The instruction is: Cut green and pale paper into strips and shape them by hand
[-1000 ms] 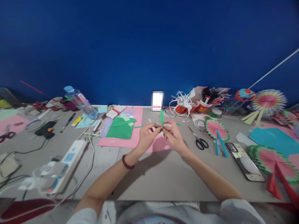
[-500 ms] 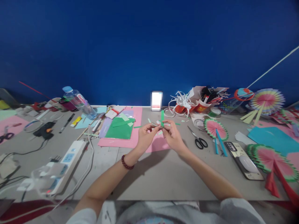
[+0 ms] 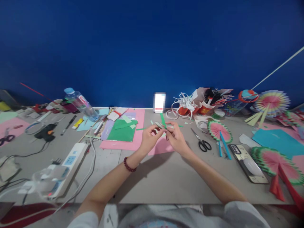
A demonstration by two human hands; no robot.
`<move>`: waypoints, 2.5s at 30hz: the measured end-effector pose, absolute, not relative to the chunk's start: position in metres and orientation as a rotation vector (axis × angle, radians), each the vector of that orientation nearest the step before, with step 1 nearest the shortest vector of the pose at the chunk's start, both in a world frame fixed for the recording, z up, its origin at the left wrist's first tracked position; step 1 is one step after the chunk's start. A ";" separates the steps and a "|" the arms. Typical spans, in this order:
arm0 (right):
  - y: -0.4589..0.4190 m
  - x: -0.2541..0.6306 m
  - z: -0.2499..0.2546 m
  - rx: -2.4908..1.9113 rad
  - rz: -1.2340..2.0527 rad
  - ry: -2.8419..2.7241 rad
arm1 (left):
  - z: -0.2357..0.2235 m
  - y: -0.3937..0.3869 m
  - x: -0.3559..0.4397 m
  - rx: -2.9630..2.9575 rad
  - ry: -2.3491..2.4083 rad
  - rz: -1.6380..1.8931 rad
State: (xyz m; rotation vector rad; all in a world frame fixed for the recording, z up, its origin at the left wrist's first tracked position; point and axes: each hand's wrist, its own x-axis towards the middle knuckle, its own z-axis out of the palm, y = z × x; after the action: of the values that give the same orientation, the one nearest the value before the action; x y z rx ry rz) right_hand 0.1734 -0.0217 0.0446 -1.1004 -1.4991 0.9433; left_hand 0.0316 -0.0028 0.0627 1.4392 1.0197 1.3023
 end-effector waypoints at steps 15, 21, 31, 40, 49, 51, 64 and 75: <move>-0.021 0.173 0.043 -1.123 0.921 -1.559 | 0.056 -0.001 0.032 1.307 1.055 1.321; -0.022 0.173 0.045 -1.135 0.892 -1.590 | 0.057 -0.001 0.031 1.219 0.977 1.289; -0.019 0.174 0.048 -1.217 0.764 -1.678 | 0.059 0.006 0.027 1.126 1.027 1.134; -0.022 0.176 0.047 -1.173 0.999 -1.586 | 0.063 -0.005 0.030 1.504 1.136 1.270; -0.023 0.173 0.050 -1.188 0.958 -1.635 | 0.056 0.003 0.029 1.346 1.116 1.280; -0.023 0.173 0.049 -1.196 0.941 -1.640 | 0.057 0.004 0.029 1.268 1.078 1.265; -0.020 0.176 0.049 -1.238 0.925 -1.670 | 0.060 0.013 0.019 1.253 1.064 1.059; -0.019 0.177 0.051 -1.141 1.083 -1.548 | 0.062 0.005 0.023 1.474 1.104 1.230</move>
State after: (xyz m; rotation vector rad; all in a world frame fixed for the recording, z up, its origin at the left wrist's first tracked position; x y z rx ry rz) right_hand 0.1775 -0.0192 0.0508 -1.1408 -1.5478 1.0830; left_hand 0.0228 0.0052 0.0620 1.4738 1.1036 1.2299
